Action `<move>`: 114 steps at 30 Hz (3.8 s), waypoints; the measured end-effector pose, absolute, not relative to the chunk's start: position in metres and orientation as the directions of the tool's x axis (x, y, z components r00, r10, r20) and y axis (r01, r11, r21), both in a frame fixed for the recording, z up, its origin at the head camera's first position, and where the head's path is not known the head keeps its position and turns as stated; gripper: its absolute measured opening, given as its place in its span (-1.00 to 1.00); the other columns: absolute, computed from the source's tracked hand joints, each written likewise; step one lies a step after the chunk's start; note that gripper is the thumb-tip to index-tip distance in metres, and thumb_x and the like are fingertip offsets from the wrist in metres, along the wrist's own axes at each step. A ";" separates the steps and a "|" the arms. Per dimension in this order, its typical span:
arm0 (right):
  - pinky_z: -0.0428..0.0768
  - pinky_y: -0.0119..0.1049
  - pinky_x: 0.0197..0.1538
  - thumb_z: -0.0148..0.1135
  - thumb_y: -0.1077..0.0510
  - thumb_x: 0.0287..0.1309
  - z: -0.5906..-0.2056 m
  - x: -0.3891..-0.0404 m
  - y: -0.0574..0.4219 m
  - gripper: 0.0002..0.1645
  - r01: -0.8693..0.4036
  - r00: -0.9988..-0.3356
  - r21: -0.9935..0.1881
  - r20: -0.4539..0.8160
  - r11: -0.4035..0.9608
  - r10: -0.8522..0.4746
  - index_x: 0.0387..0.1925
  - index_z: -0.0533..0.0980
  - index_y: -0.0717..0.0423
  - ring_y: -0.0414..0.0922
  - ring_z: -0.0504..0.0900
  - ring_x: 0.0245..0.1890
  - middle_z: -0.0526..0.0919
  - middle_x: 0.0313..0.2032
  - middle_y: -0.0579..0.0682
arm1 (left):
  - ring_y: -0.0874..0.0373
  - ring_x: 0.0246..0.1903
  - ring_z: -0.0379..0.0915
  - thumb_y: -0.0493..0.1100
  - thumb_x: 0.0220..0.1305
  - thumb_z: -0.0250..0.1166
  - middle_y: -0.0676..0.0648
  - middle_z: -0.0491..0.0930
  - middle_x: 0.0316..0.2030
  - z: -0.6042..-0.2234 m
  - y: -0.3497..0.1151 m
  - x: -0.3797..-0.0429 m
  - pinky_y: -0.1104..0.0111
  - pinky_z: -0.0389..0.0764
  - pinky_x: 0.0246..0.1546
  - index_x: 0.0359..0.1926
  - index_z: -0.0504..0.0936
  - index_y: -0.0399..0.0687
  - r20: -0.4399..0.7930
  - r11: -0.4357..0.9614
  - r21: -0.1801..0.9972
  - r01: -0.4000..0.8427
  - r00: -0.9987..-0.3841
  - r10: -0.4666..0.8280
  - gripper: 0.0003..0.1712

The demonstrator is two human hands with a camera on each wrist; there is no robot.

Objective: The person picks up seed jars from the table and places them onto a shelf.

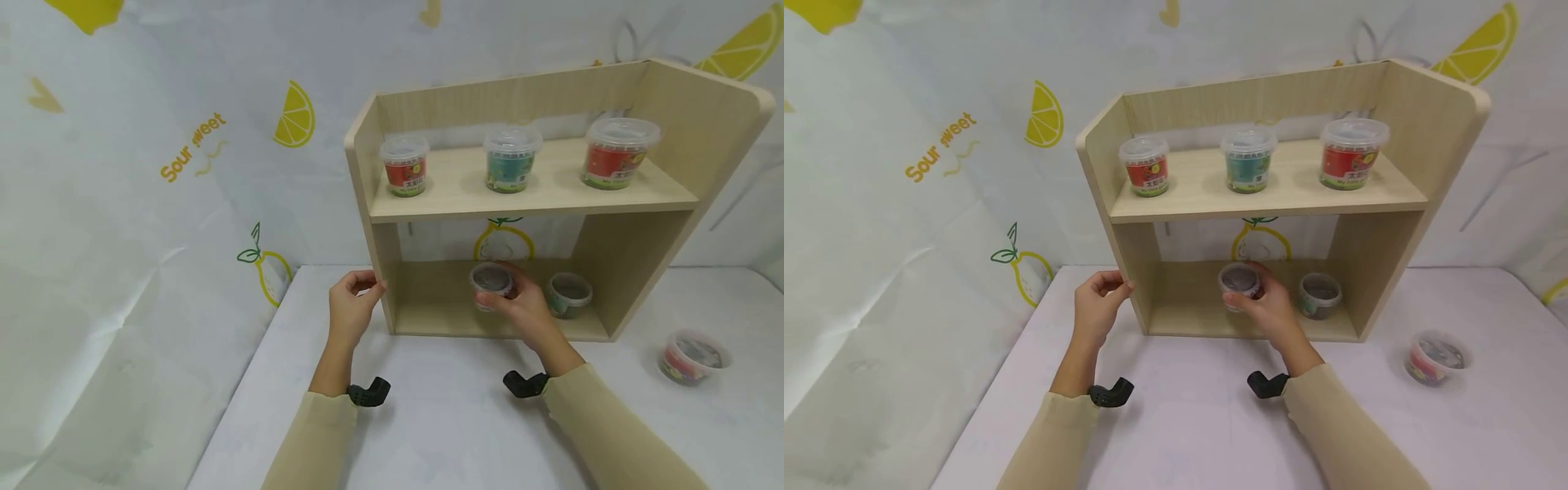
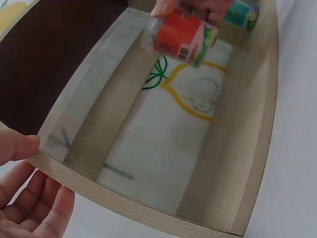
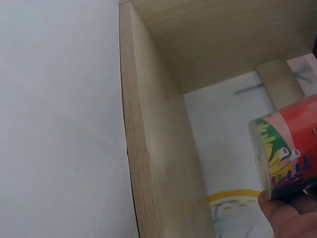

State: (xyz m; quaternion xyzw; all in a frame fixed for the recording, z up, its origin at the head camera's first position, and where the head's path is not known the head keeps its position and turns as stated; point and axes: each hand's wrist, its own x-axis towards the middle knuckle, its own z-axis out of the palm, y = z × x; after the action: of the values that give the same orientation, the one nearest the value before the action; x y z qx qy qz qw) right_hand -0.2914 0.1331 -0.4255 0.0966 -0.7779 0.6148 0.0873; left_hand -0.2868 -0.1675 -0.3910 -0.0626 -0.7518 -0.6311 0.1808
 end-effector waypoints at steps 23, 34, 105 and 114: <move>0.33 -0.05 0.22 0.44 0.00 0.10 -0.461 -0.315 0.121 0.00 -0.104 -0.995 -0.927 0.100 0.361 -0.027 0.44 0.15 0.22 0.15 0.38 0.22 0.39 0.28 0.29 | 0.10 -0.14 0.60 -0.25 0.15 0.41 -0.12 0.68 -0.22 -0.394 -0.167 -0.290 0.40 0.61 -0.21 -0.19 0.68 -0.18 0.343 0.206 0.927 0.313 -0.929 -0.135 -0.81; 0.26 0.07 0.32 0.46 -0.01 0.08 -0.460 -0.316 0.120 0.05 -0.112 -0.994 -0.919 0.110 0.379 -0.026 0.45 0.13 0.24 0.19 0.33 0.30 0.35 0.32 0.31 | 0.08 -0.13 0.60 -0.25 0.16 0.40 -0.12 0.68 -0.20 -0.392 -0.168 -0.290 0.42 0.62 -0.20 -0.17 0.67 -0.20 0.356 0.215 0.922 0.323 -0.925 -0.134 -0.80; 0.20 0.08 0.40 0.44 -0.04 0.11 -0.475 -0.301 0.122 -0.01 -0.131 -0.989 -0.933 0.145 0.336 0.018 0.42 0.17 0.24 0.16 0.28 0.38 0.38 0.32 0.27 | 0.00 -0.07 0.58 -0.30 0.20 0.37 -0.23 0.66 -0.15 -0.370 -0.160 -0.265 0.40 0.55 -0.15 -0.15 0.64 -0.32 0.290 0.229 0.939 0.257 -0.949 -0.123 -0.79; 0.22 0.04 0.41 0.40 -0.01 0.17 -0.457 -0.281 0.131 0.10 -0.073 -0.997 -0.975 0.066 0.211 -0.038 0.51 -0.04 0.26 0.17 0.19 0.45 0.19 0.44 0.30 | 0.00 -0.08 0.57 -0.30 0.21 0.37 -0.25 0.65 -0.16 -0.364 -0.160 -0.266 0.39 0.53 -0.15 -0.15 0.64 -0.33 0.293 0.233 0.937 0.259 -0.948 -0.126 -0.78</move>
State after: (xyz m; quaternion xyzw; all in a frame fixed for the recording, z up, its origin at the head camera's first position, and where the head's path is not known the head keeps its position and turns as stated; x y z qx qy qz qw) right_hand -0.2814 0.1308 -0.4568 0.0356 -0.7779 0.6272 0.0139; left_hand -0.2657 -0.1602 -0.3641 -0.0432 -0.7696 -0.6177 0.1556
